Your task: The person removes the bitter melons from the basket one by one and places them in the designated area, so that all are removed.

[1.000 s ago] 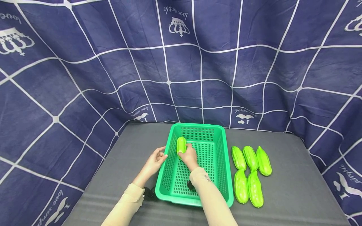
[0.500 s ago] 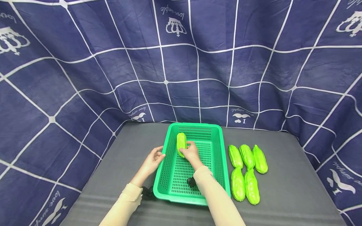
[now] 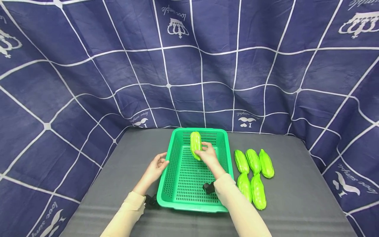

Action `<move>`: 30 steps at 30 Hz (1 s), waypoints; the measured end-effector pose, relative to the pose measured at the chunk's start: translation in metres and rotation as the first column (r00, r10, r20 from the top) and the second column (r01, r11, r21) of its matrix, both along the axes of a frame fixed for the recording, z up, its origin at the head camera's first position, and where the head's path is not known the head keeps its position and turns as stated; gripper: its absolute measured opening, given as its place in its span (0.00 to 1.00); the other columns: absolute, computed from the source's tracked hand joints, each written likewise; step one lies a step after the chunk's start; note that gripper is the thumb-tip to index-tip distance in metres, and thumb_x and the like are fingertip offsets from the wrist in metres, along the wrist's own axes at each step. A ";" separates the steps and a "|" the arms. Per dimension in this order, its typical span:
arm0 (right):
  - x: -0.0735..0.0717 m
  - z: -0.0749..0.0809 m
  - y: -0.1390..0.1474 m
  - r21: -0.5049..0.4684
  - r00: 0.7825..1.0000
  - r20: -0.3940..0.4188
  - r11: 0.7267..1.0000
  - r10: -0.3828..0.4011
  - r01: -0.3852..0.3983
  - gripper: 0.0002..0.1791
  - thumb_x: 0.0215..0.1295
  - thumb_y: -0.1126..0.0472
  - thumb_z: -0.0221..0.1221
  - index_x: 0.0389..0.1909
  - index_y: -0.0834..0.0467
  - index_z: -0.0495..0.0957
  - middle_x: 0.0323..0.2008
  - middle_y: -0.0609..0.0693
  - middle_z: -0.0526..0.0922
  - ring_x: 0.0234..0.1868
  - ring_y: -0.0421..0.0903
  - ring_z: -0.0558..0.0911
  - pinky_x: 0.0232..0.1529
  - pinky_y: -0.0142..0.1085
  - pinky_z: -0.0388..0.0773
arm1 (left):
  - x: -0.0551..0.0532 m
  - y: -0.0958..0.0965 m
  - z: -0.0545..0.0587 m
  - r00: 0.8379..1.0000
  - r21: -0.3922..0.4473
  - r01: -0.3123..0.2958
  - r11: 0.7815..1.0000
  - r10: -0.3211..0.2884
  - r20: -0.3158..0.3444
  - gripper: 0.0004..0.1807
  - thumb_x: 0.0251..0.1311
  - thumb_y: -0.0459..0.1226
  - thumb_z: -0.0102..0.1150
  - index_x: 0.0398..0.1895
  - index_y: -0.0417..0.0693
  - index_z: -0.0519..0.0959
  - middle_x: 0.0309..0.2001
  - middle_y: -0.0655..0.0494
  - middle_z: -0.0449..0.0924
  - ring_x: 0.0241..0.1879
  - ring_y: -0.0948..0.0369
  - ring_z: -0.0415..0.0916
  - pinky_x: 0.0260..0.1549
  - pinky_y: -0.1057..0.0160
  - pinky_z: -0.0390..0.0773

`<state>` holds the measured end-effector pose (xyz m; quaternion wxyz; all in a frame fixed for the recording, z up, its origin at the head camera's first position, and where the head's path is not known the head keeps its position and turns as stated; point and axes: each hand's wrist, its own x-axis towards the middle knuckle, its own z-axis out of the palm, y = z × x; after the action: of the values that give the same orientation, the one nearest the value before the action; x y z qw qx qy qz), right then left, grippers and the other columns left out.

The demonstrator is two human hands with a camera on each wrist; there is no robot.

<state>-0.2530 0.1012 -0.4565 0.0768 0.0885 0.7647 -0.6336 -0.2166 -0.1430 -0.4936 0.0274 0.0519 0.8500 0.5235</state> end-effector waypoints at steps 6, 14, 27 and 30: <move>0.010 0.018 0.017 0.000 1.000 -0.020 1.000 -0.002 0.003 0.35 0.63 0.65 0.60 0.70 0.63 0.60 0.65 0.68 0.69 0.57 0.58 0.78 0.41 0.34 0.77 | 0.000 -0.001 -0.001 1.000 0.012 -0.015 1.000 0.015 0.023 0.28 0.72 0.38 0.54 0.71 0.38 0.63 0.42 0.46 0.79 0.32 0.62 0.73 0.35 0.61 0.72; 0.026 0.036 0.050 -0.002 0.997 -0.072 0.999 -0.037 0.037 0.36 0.64 0.64 0.59 0.72 0.63 0.58 0.67 0.67 0.66 0.57 0.57 0.76 0.44 0.31 0.75 | 0.000 -0.003 0.001 0.999 0.017 -0.025 1.000 0.024 0.035 0.28 0.72 0.38 0.54 0.71 0.38 0.63 0.42 0.46 0.78 0.32 0.62 0.74 0.34 0.62 0.72; 0.061 0.051 0.130 0.011 0.992 -0.088 0.995 -0.096 0.097 0.39 0.71 0.59 0.57 0.76 0.62 0.50 0.71 0.64 0.61 0.40 0.24 0.74 0.42 0.25 0.73 | -0.001 0.001 0.002 1.000 0.037 -0.016 0.999 0.015 0.021 0.29 0.71 0.36 0.55 0.71 0.36 0.62 0.40 0.45 0.78 0.28 0.62 0.70 0.30 0.65 0.69; 0.070 0.047 0.146 0.018 0.991 -0.056 0.992 -0.122 0.123 0.40 0.71 0.58 0.57 0.77 0.61 0.48 0.72 0.64 0.58 0.40 0.24 0.73 0.41 0.24 0.73 | -0.001 0.003 0.002 1.000 0.036 -0.013 0.999 0.012 0.019 0.28 0.71 0.36 0.55 0.71 0.36 0.62 0.40 0.45 0.78 0.28 0.62 0.70 0.30 0.65 0.69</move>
<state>-0.1832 0.2474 -0.4096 0.0159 0.1188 0.7664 -0.6311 -0.2181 -0.1405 -0.4913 0.0310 0.0423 0.8404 0.5395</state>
